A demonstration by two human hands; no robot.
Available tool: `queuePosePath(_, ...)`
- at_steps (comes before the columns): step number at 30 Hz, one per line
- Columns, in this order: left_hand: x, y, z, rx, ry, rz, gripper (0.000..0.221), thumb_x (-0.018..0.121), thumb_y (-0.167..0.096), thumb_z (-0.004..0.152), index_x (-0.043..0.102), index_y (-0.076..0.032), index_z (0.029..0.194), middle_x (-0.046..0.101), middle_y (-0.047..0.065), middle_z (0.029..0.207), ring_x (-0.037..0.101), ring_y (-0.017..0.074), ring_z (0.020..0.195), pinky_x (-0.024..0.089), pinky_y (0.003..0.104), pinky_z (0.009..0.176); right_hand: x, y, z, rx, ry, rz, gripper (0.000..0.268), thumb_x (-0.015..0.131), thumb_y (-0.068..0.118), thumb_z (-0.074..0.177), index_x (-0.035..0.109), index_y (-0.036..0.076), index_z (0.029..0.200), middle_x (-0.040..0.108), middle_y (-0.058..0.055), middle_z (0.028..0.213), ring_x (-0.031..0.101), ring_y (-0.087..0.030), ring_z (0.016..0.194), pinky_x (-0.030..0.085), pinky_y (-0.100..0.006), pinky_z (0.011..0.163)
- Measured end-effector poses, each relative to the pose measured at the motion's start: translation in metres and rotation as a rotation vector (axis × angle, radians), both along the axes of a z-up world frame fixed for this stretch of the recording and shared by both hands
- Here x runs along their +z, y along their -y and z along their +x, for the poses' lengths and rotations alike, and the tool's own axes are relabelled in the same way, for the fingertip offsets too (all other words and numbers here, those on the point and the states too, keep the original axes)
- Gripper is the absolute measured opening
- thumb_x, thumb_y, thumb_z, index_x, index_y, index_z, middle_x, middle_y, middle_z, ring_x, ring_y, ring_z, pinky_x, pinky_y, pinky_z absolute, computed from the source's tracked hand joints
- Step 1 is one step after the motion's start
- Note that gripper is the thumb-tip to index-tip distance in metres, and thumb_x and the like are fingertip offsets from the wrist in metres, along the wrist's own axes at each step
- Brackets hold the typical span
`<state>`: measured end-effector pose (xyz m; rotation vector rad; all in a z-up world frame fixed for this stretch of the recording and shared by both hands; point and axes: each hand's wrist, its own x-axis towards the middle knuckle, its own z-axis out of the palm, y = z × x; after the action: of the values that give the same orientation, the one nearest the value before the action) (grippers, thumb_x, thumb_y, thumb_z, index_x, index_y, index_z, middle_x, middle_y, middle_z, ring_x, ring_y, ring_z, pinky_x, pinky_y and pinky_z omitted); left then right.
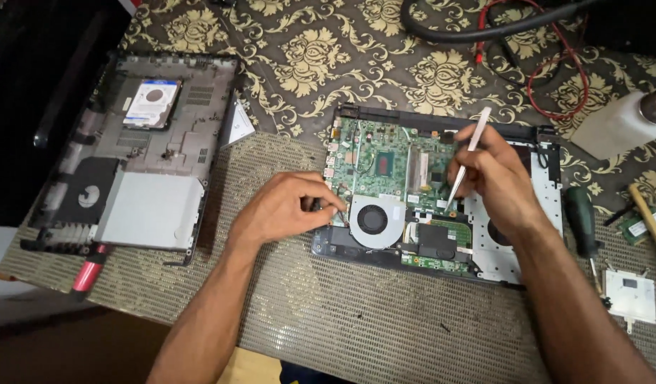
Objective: The person is routing wires and adjusting components inside a laptop chassis, specifically around the cooling fan and motherboard, using tweezers and a screwdriver.
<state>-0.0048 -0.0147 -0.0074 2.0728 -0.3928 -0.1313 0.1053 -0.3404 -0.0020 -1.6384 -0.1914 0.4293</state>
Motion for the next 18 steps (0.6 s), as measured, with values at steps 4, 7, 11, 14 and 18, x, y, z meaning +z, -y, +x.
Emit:
queuePosePath(4, -0.01, 0.006, 0.007, 0.078, 0.017, -0.029, 0.008, 0.078, -0.01, 0.087, 0.08, -0.008, 0.095, 0.073, 0.01, 0.077, 0.062, 0.019, 0.059, 0.05, 0.03, 0.05, -0.002, -0.004, 0.003, 0.007, 0.003, -0.012, 0.035, 0.052, 0.017, 0.094, 0.052, 0.009, 0.127, 0.06, -0.014, 0.069, 0.06, -0.02, 0.053, 0.047, -0.028, 0.049)
queuePosePath(7, -0.004, 0.012, 0.006, 0.13, -0.045, 0.005, 0.009, 0.081, -0.013, 0.082, 0.081, -0.011, 0.091, 0.073, 0.009, 0.078, 0.061, 0.02, 0.06, 0.05, 0.035, 0.054, -0.01, 0.0, 0.004, 0.016, -0.005, -0.014, 0.036, 0.052, 0.017, 0.093, 0.052, 0.009, 0.128, 0.06, -0.013, 0.069, 0.06, -0.02, 0.053, 0.046, -0.028, 0.048)
queuePosePath(11, -0.005, 0.015, 0.005, 0.166, -0.083, 0.014, 0.012, 0.084, -0.017, 0.079, 0.082, -0.013, 0.09, 0.072, 0.006, 0.077, 0.059, 0.0168, 0.061, 0.049, 0.033, 0.055, -0.012, -0.003, 0.006, 0.017, -0.019, -0.008, 0.036, 0.053, 0.018, 0.093, 0.053, 0.01, 0.128, 0.061, -0.013, 0.068, 0.061, -0.019, 0.052, 0.047, -0.026, 0.049)
queuePosePath(14, -0.001, 0.02, 0.002, 0.185, -0.053, 0.077, 0.011, 0.084, -0.021, 0.079, 0.081, -0.016, 0.088, 0.072, 0.003, 0.078, 0.062, 0.018, 0.064, 0.052, 0.034, 0.057, -0.008, -0.002, 0.003, 0.033, 0.007, -0.038, 0.036, 0.05, 0.016, 0.092, 0.052, 0.009, 0.128, 0.059, -0.013, 0.067, 0.06, -0.02, 0.051, 0.045, -0.027, 0.049)
queuePosePath(18, 0.02, 0.018, 0.003, 0.176, -0.074, 0.094, 0.012, 0.079, -0.017, 0.084, 0.081, -0.014, 0.095, 0.075, 0.009, 0.084, 0.068, 0.0258, 0.072, 0.055, 0.038, 0.064, 0.021, -0.008, -0.006, 0.031, 0.048, -0.069, 0.037, 0.049, 0.016, 0.09, 0.058, 0.005, 0.125, 0.055, -0.012, 0.06, 0.053, -0.021, 0.046, 0.041, -0.03, 0.045)
